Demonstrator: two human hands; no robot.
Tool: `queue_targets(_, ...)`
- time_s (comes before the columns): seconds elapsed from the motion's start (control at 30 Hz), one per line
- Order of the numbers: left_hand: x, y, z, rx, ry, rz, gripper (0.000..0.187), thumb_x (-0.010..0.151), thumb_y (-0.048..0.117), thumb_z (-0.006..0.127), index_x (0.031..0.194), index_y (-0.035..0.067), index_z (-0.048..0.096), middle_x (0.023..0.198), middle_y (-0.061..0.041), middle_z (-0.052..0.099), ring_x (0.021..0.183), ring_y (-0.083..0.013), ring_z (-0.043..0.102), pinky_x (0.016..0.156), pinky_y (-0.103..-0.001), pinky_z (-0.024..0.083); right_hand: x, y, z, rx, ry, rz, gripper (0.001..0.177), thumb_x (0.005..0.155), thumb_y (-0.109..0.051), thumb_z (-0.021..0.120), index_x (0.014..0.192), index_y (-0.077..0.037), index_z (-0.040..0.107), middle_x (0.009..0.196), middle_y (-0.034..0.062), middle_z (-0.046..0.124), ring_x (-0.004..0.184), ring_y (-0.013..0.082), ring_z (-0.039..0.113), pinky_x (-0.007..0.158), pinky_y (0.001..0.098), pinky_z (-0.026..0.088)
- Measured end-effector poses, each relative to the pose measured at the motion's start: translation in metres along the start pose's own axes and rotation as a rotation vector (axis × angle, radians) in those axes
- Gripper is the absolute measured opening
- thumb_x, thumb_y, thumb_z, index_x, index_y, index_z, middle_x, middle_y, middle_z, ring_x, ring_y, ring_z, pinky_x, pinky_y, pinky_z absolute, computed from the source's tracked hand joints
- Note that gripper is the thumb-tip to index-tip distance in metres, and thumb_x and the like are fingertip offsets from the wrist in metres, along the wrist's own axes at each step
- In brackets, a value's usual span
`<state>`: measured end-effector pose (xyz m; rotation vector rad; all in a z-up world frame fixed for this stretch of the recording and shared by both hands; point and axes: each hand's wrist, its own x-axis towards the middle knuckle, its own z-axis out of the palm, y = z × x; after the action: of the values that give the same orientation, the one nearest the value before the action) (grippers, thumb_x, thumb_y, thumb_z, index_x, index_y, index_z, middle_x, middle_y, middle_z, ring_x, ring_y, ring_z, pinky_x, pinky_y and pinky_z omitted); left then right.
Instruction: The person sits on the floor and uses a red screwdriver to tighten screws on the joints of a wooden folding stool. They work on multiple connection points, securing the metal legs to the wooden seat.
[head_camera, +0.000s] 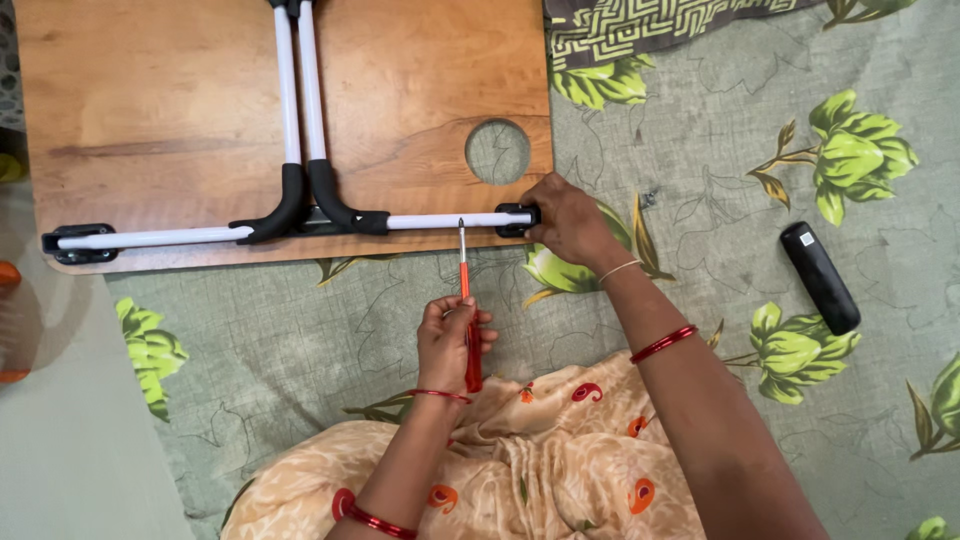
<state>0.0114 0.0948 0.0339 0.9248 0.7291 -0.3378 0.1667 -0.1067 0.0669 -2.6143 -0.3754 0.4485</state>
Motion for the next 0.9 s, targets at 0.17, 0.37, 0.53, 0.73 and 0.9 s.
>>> queue_targets(0.17,0.004,-0.004,0.003,0.013,-0.008,-0.007,0.026,0.095,0.020,0.067,0.110,0.004,0.053,0.086,-0.012,0.071,0.063,-0.0167,0.068,0.054,-0.028,0.054,0.001,-0.008,-0.005,-0.079,-0.035,0.009,0.045,0.072,-0.018,0.087,0.112,-0.011,0.065,0.114,0.0071,0.059,0.103,0.0316,0.064,0.088,0.0441,0.053)
queue_targets(0.37,0.004,-0.005,0.007,0.044,0.004,-0.018,0.026,0.095,0.020,0.068,0.110,0.005,0.052,0.085,-0.012,0.071,0.062,-0.0167,0.068,0.054,-0.028,0.054,0.002,-0.015,-0.013,-0.106,-0.053,-0.036,0.042,0.073,-0.017,0.086,0.110,-0.013,0.066,0.112,0.0073,0.058,0.098,0.0307,0.066,0.084,0.0446,0.054)
queue_targets(0.53,0.004,-0.008,0.008,0.068,0.004,-0.022,0.027,0.095,0.022,0.067,0.111,0.005,0.053,0.085,-0.012,0.072,0.063,-0.0157,0.068,0.055,-0.027,0.054,-0.007,-0.008,-0.011,-0.052,0.000,-0.048,0.043,0.074,-0.014,0.085,0.113,-0.014,0.067,0.111,0.0070,0.060,0.095,0.0301,0.068,0.082,0.0442,0.055)
queue_targets(0.73,0.011,-0.015,0.007,0.041,-0.010,0.008,0.030,0.095,0.022,0.069,0.111,0.004,0.052,0.085,-0.011,0.072,0.062,-0.0160,0.068,0.053,-0.028,0.054,-0.031,0.005,0.020,0.212,0.270,0.117,0.026,0.082,-0.009,0.079,0.106,-0.003,0.069,0.097,0.0083,0.069,0.082,0.0209,0.068,0.069,0.0311,0.059)
queue_targets(0.9,0.014,-0.022,0.006,0.047,0.004,0.018,0.030,0.094,0.021,0.069,0.112,0.004,0.051,0.085,-0.011,0.072,0.063,-0.0160,0.069,0.053,-0.027,0.054,-0.038,-0.005,0.061,0.526,0.411,0.376,0.027,0.080,-0.023,0.088,0.077,-0.001,0.073,0.070,0.0062,0.070,0.058,0.0099,0.060,0.055,0.0260,0.050)
